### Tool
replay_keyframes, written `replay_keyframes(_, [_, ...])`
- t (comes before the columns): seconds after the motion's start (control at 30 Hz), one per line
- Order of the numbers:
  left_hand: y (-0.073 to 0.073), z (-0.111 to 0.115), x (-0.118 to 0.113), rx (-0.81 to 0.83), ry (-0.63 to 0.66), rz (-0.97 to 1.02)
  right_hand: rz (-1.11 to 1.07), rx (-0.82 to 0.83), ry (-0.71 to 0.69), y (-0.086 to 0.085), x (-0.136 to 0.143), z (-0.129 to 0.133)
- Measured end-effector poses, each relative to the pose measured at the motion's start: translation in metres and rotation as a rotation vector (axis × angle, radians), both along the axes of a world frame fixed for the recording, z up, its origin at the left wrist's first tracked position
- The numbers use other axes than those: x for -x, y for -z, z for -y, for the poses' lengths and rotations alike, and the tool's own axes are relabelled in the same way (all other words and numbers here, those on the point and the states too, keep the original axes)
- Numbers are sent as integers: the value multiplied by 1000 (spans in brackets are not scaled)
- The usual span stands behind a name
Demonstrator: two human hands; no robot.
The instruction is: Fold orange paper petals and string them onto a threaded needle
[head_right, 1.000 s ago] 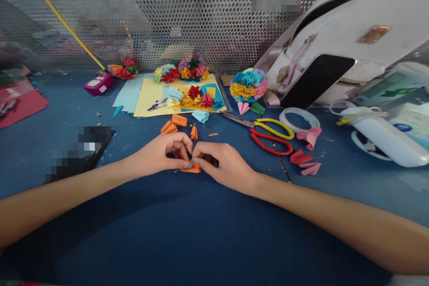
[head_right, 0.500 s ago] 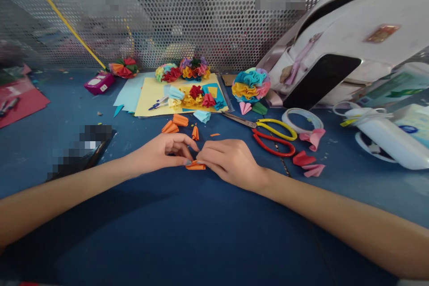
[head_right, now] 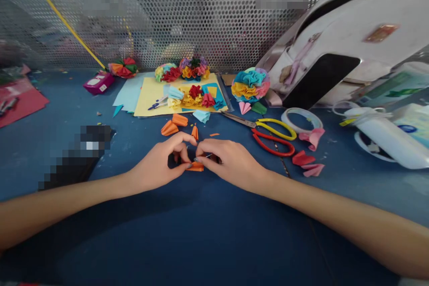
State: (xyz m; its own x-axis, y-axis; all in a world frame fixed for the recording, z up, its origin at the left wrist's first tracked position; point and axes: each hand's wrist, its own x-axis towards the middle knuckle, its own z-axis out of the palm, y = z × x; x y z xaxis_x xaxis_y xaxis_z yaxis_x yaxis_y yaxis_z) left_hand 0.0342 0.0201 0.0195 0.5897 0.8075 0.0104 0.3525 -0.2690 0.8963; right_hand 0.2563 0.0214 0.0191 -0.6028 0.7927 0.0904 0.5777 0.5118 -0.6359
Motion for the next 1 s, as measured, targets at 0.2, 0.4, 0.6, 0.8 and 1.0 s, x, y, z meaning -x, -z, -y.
replay_keyframes(0.2, [-1, -5, 1, 56, 38, 47, 21, -359, -96, 3, -4, 1])
replay_keyframes(0.4, [-1, -8, 2, 137, 86, 99, 30, -781, -246, 3, -8, 0])
replay_keyframes(0.6, [0, -1, 5, -112, 29, 20, -25, -172, -49, -3, -3, 4])
replay_keyframes(0.8, [4, -2, 3, -45, 23, 53, 31, -360, -62, -1, -3, 8])
replay_keyframes(1.0, [5, -5, 3, 65, 30, 151, 124, -888, -204, -2, -6, 7])
